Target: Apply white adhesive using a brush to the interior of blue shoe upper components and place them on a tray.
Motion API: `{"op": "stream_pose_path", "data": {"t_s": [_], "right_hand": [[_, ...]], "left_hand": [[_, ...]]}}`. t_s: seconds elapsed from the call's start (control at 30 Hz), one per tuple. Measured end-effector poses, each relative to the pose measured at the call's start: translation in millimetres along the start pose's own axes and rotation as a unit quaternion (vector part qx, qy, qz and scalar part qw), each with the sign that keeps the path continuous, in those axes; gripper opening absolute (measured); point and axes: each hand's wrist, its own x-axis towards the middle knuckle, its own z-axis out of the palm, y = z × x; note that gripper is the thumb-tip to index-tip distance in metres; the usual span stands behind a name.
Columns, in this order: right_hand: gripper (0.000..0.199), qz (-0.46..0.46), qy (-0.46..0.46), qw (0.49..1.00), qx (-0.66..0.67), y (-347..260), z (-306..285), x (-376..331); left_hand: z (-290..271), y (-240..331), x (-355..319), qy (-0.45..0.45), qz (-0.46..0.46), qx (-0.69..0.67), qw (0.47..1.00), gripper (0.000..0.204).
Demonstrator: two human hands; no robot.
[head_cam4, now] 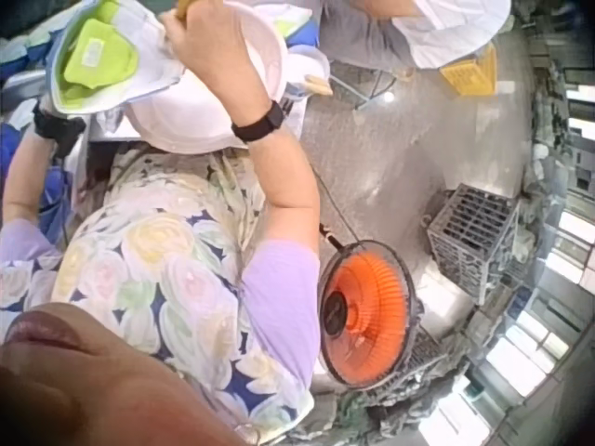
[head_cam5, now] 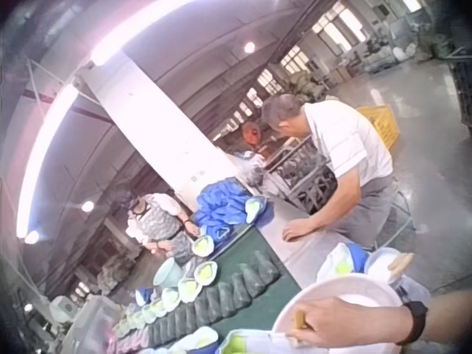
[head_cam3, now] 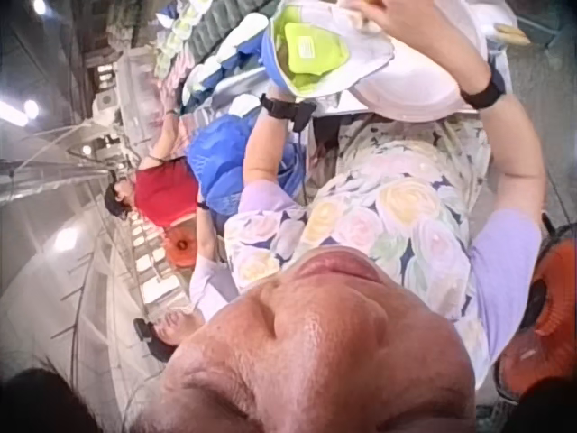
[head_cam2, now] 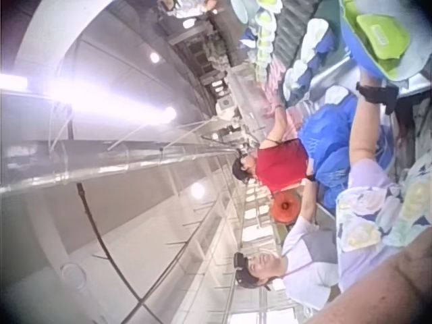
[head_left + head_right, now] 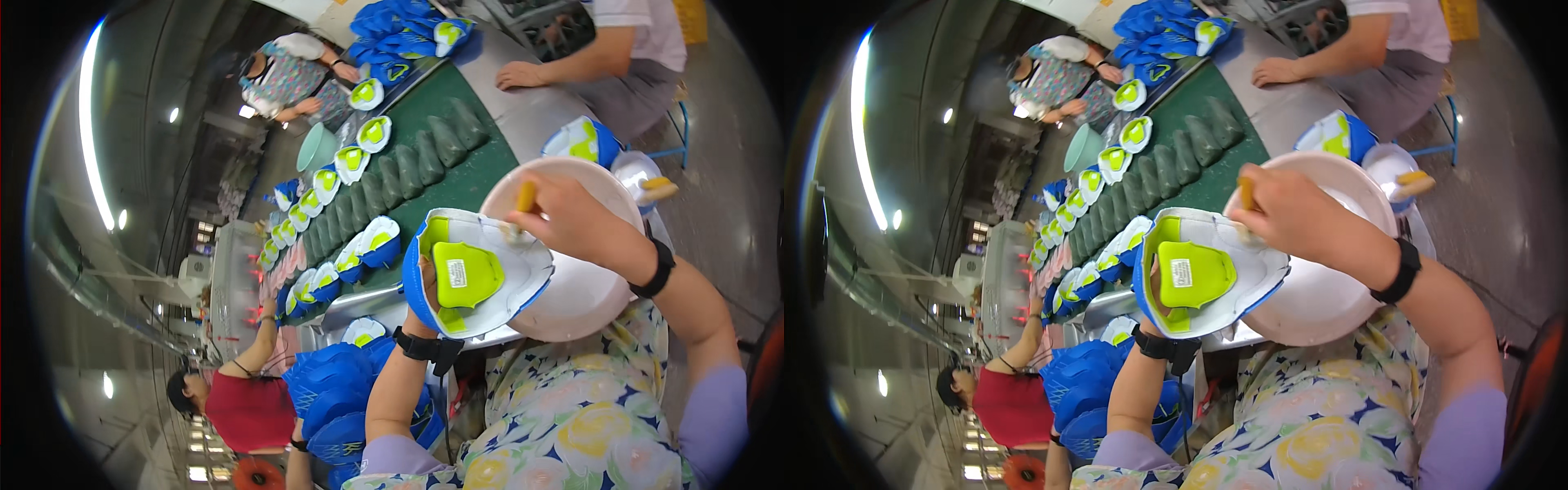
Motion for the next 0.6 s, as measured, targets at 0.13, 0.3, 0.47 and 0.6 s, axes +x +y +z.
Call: {"op": "stream_pose_path", "data": {"t_s": [0.13,0.3,0.47,0.6], "right_hand": [[0.022,0.111,-0.004,0.994,-0.01,4,-18,-10],[0.013,0.203,0.036,0.969,0.136,9,-25,-24],[0.014,0.292,-0.018,0.939,0.18,12,-13,-37],[0.013,0.282,-0.035,0.951,0.119,27,-28,-53]], "left_hand": [[-67,13,22,0.072,0.072,0.115,0.988,0.047],[-125,26,60,0.156,0.123,0.279,0.939,0.037],[-232,-2,111,0.246,0.217,0.329,0.886,0.06],[-243,-1,117,0.377,0.04,0.605,0.7,0.074]]}}
